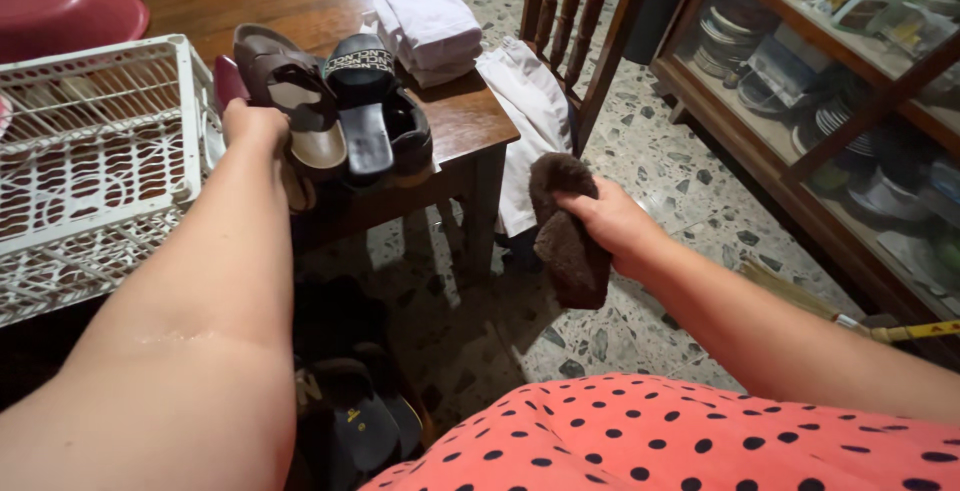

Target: The person cleans various pieces of footwear, including a pump, slides, and flip-flops, by wiping them with a dark cloth and placing them on a wooden table.

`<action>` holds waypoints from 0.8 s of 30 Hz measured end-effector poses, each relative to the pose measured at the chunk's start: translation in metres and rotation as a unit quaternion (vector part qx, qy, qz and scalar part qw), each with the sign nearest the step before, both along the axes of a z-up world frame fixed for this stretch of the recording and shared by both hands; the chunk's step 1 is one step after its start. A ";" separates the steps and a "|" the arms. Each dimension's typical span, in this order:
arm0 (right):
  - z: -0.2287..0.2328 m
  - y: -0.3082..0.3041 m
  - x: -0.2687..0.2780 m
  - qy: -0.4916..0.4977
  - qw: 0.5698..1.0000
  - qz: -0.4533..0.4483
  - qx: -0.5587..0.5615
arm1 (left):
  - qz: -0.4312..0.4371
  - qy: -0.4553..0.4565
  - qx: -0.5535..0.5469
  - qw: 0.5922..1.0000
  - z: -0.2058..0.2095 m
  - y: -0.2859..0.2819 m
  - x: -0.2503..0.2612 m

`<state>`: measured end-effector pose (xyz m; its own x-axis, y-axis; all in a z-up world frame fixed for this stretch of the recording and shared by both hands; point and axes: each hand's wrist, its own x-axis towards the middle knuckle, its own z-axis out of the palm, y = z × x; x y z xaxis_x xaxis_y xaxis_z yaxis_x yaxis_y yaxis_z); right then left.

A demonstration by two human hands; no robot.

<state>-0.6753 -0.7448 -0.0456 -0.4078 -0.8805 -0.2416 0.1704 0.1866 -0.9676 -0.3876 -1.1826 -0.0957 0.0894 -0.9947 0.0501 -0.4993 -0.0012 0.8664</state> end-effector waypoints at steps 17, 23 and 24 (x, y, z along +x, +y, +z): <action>0.028 -0.007 0.026 -0.271 0.962 -0.006 0.024 | 0.001 0.006 -0.106 0.994 0.060 0.111 -0.008; 0.049 -0.002 0.053 -0.360 0.929 0.083 0.006 | -0.245 -0.347 -0.452 0.784 0.070 0.308 -0.101; 0.045 -0.004 0.055 -0.349 0.929 0.123 -0.008 | -0.302 -0.268 -0.321 0.857 0.073 0.341 -0.108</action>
